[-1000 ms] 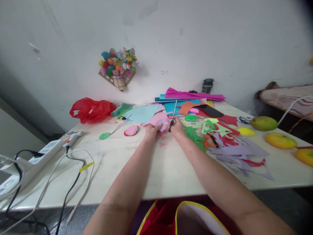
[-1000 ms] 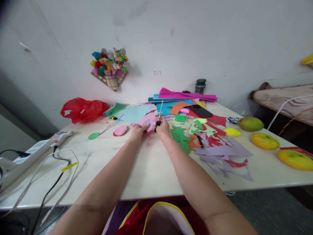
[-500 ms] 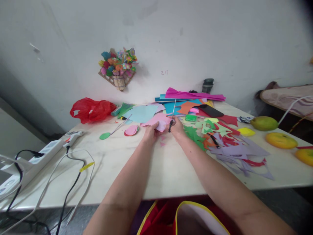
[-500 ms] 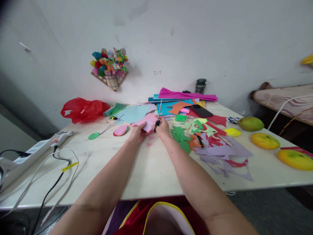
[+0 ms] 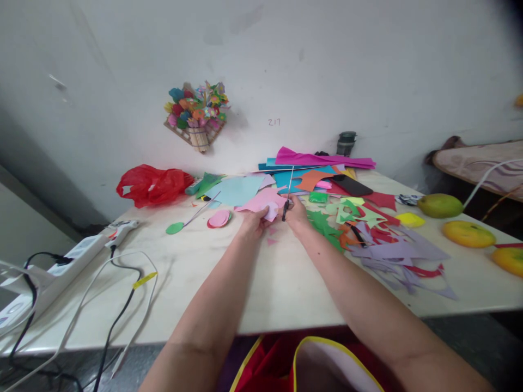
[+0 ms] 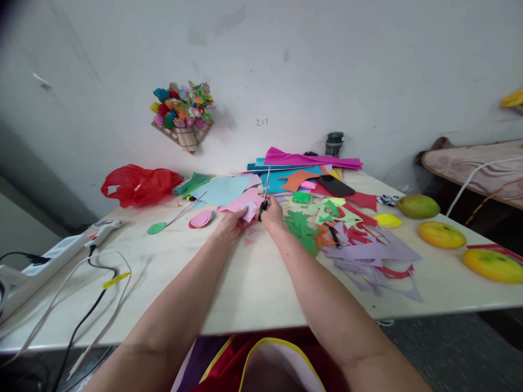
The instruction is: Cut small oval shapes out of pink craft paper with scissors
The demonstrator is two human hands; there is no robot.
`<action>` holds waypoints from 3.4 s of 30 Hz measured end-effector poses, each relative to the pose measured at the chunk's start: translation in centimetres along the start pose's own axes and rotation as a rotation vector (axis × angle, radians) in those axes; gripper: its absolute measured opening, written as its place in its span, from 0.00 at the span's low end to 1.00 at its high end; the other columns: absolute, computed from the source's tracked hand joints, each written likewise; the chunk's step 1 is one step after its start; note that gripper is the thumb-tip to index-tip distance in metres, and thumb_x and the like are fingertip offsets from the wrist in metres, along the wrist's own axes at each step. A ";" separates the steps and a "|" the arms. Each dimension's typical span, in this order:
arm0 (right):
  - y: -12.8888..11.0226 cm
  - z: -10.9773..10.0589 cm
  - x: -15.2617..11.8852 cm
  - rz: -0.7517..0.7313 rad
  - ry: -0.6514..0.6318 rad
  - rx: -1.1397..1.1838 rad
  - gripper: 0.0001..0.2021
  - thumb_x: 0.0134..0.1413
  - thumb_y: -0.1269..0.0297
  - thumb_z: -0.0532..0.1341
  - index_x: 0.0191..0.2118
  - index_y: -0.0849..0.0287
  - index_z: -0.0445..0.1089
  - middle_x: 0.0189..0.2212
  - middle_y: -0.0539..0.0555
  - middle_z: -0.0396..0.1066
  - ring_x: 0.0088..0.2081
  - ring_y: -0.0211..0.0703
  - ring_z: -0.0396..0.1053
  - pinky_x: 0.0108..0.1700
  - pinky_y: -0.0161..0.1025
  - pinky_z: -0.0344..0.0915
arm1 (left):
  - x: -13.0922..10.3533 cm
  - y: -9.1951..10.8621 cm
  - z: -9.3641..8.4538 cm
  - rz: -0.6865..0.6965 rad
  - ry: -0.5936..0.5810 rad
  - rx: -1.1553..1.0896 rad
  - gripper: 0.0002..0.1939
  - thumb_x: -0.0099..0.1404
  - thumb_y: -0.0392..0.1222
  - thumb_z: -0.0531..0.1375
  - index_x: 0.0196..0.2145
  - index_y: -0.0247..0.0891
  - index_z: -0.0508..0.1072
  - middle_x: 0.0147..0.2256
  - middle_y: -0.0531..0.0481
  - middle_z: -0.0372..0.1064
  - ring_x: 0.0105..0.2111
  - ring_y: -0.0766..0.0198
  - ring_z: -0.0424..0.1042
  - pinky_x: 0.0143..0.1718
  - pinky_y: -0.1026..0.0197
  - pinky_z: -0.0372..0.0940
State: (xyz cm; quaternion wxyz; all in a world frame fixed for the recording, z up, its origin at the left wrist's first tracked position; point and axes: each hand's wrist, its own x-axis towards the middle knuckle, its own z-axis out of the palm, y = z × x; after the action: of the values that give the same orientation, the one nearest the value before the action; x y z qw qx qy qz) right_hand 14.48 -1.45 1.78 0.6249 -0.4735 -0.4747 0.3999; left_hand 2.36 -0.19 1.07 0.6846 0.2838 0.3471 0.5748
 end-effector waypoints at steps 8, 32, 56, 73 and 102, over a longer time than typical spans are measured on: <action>-0.2 0.0 -0.1 0.090 0.038 -0.021 0.24 0.33 0.59 0.67 0.39 0.56 0.59 0.21 0.44 0.66 0.19 0.35 0.65 0.18 0.31 0.59 | 0.6 -0.1 -0.3 0.110 0.096 0.050 0.04 0.54 0.28 0.61 0.30 0.28 0.71 0.28 0.45 0.71 0.24 0.65 0.70 0.27 0.62 0.68; -4.3 -4.6 -0.8 0.354 -0.679 -0.362 0.24 0.44 0.41 0.61 0.32 0.61 0.66 0.18 0.57 0.72 0.17 0.38 0.66 0.13 0.28 0.52 | 1.0 0.8 -0.8 0.192 0.261 -0.064 0.02 0.55 0.30 0.61 0.29 0.33 0.70 0.29 0.49 0.70 0.28 0.65 0.71 0.31 0.63 0.67; -1.3 -2.2 -0.8 0.280 -0.619 -0.284 0.26 0.44 0.38 0.60 0.32 0.61 0.66 0.18 0.52 0.69 0.17 0.35 0.65 0.12 0.27 0.53 | 0.9 0.1 -0.3 0.163 0.242 -0.091 0.04 0.55 0.28 0.60 0.30 0.30 0.69 0.24 0.47 0.69 0.23 0.65 0.70 0.26 0.63 0.69; -1.9 -1.6 -1.3 0.290 -0.580 -0.365 0.19 0.50 0.47 0.60 0.31 0.60 0.63 0.16 0.49 0.65 0.15 0.33 0.62 0.11 0.28 0.51 | 0.7 0.2 -0.1 0.205 0.282 -0.030 0.04 0.56 0.29 0.60 0.24 0.32 0.69 0.22 0.49 0.68 0.21 0.66 0.68 0.26 0.63 0.66; -2.6 -1.1 -1.6 0.272 -0.531 -0.463 0.12 0.51 0.58 0.62 0.26 0.59 0.61 0.11 0.45 0.60 0.12 0.32 0.58 0.11 0.28 0.46 | 0.7 0.5 -0.4 0.202 0.310 0.045 0.08 0.55 0.31 0.60 0.21 0.34 0.65 0.19 0.53 0.62 0.18 0.68 0.63 0.20 0.65 0.59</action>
State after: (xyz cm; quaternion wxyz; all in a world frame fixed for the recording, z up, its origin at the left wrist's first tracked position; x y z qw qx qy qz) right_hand 15.36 -3.86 3.87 0.2978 -0.5409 -0.6307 0.4701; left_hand 1.87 0.58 1.12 0.5552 0.2404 0.4310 0.6695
